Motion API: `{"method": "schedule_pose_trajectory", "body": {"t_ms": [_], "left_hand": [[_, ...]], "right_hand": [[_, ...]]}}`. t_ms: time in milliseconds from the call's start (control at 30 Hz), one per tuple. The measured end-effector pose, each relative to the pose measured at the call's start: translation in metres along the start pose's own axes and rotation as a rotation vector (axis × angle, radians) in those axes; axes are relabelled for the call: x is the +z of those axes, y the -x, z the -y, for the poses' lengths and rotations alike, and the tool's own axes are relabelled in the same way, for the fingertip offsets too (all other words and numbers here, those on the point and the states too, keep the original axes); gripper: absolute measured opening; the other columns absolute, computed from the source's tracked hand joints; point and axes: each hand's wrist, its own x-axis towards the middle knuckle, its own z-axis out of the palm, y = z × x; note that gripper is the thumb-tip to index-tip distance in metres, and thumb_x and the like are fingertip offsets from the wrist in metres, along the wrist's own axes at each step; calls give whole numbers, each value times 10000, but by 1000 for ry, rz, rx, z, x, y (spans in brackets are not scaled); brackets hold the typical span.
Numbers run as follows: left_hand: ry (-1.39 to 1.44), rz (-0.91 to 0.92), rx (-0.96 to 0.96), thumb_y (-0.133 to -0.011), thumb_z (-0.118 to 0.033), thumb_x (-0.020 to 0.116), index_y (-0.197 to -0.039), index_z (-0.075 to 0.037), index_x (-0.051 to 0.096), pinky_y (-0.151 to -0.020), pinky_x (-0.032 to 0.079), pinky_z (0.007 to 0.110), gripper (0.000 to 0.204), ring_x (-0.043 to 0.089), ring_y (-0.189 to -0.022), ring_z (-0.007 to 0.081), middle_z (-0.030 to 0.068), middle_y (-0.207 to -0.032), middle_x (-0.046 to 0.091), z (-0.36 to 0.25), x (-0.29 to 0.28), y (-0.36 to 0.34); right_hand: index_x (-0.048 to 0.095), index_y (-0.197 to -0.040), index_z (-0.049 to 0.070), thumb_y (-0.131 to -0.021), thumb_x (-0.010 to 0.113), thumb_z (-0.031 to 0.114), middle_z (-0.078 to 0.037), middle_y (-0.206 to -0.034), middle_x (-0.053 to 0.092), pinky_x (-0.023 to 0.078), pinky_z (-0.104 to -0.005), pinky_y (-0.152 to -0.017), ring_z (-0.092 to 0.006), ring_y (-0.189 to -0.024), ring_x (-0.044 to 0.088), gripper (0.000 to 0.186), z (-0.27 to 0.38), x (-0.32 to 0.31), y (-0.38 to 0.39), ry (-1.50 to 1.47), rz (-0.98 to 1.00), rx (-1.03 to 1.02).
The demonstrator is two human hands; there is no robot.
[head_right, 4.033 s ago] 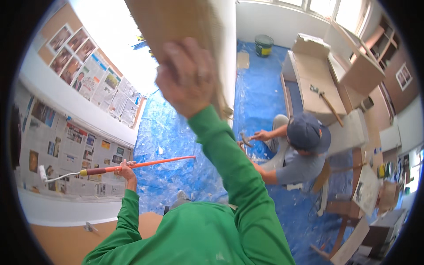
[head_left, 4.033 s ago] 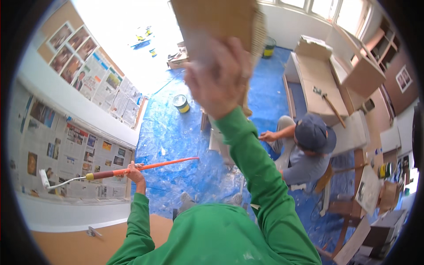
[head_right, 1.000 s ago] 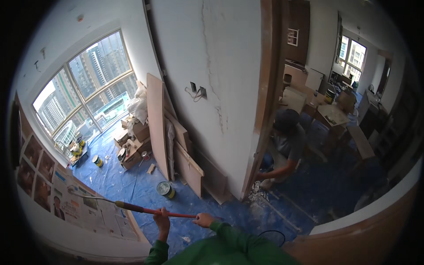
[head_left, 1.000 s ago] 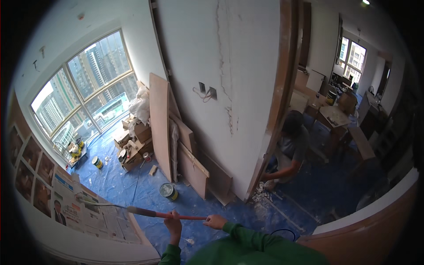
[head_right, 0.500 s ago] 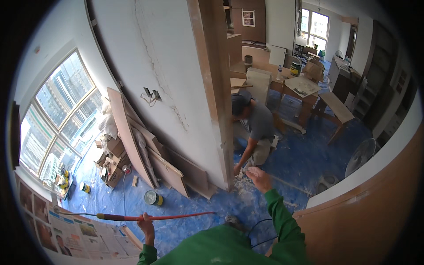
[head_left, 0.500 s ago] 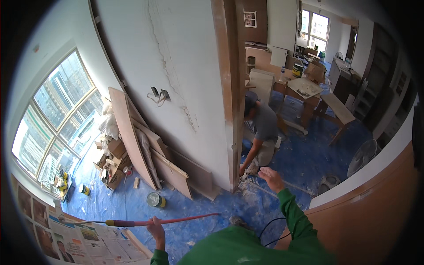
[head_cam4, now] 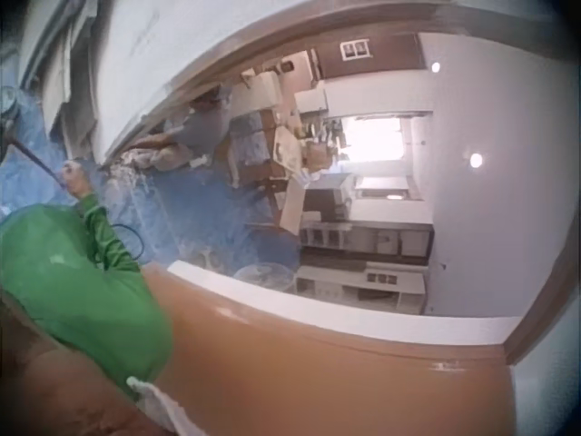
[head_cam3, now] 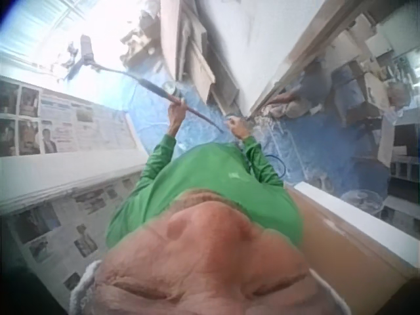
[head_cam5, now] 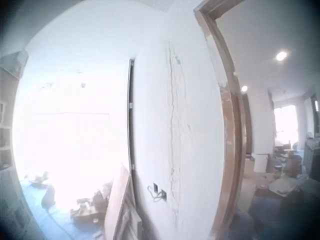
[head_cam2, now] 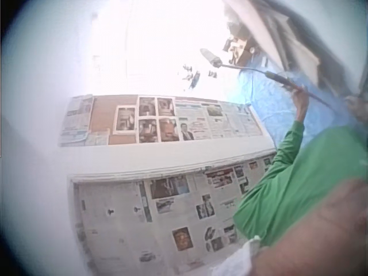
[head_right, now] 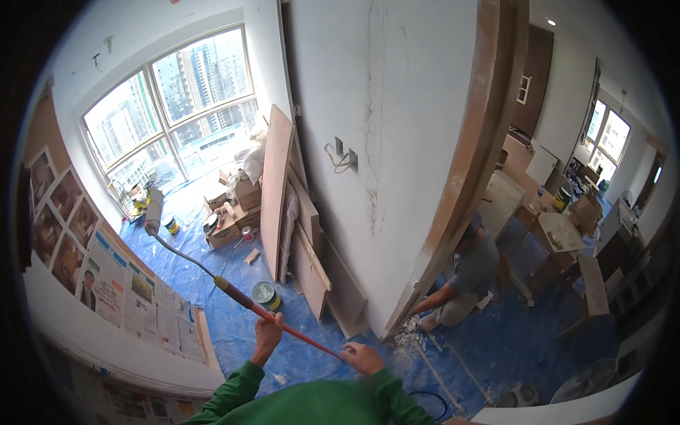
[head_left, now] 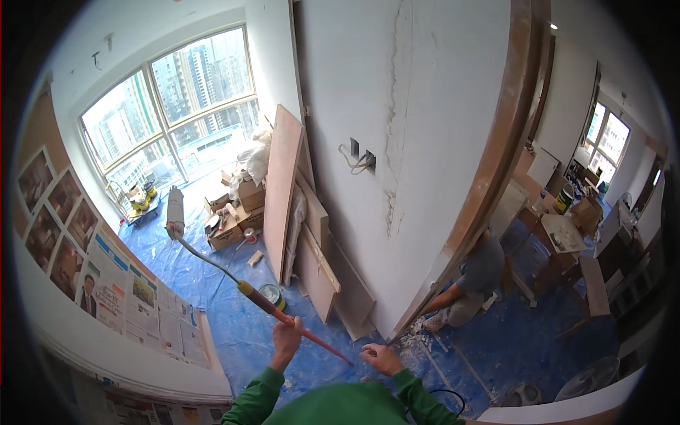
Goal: The person paints the ceiling using a long-handled roller, repeatedly dipping it into a paint bucket. Another person is seen sitting on the floor working on a wall section nearby.
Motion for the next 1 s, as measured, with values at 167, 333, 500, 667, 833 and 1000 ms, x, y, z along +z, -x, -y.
{"method": "schedule_pose_trajectory", "body": {"t_ms": [167, 333, 500, 667, 833, 1000], "left_hand": [[-5, -1, -63, -859, -312, 567, -694, -15, 634, -676, 465, 496, 346, 639, -704, 393, 198, -643, 619, -1, -10, 13], [-51, -12, -27, -871, -313, 561, -690, -21, 625, -662, 475, 491, 349, 648, -706, 394, 193, -645, 624, 0, -13, 22], [-31, 3, 1, -868, -321, 566, -711, -42, 639, -638, 495, 465, 329, 664, -707, 364, 175, -668, 641, 13, -2, 39], [201, 72, 190, -776, -196, 662, -891, -91, 645, -674, 520, 431, 156, 676, -811, 334, 143, -806, 673, 10, -6, 54], [99, 81, 150, -803, -266, 646, -904, -64, 644, -719, 517, 460, 226, 655, -854, 388, 167, -872, 668, 11, -5, 62], [-3, 310, -103, -835, -370, 634, -900, -37, 678, -731, 510, 472, 342, 655, -868, 386, 180, -887, 671, 78, 25, 69]], "right_hand": [[629, -1186, -2, -883, 687, 348, -141, -1067, 704, 526, -306, -859, -192, -977, 681, 467, 55, 9, -24, -74, 127, -135], [584, -1247, -18, -894, 677, 380, -203, -1206, 635, 486, -337, -936, -259, -1113, 627, 541, 107, 38, -36, -108, 222, -268], [580, -1246, -2, -890, 678, 354, -220, -1265, 585, 428, -388, -1003, -342, -1212, 545, 513, 162, 53, -25, -18, 137, -564], [607, -1147, 4, -883, 674, 287, -208, -1215, 599, 441, -416, -968, -363, -1170, 555, 393, 164, 80, -36, 106, -54, -783], [596, -957, 19, -873, 663, 186, -186, -973, 644, 470, -457, -831, -375, -940, 619, 198, 176, 87, -35, 20, -65, -802], [591, -905, 40, -900, 611, 148, -180, -905, 644, 467, -466, -755, -392, -882, 615, 110, 177, 106, -38, 210, -92, -795]]}}
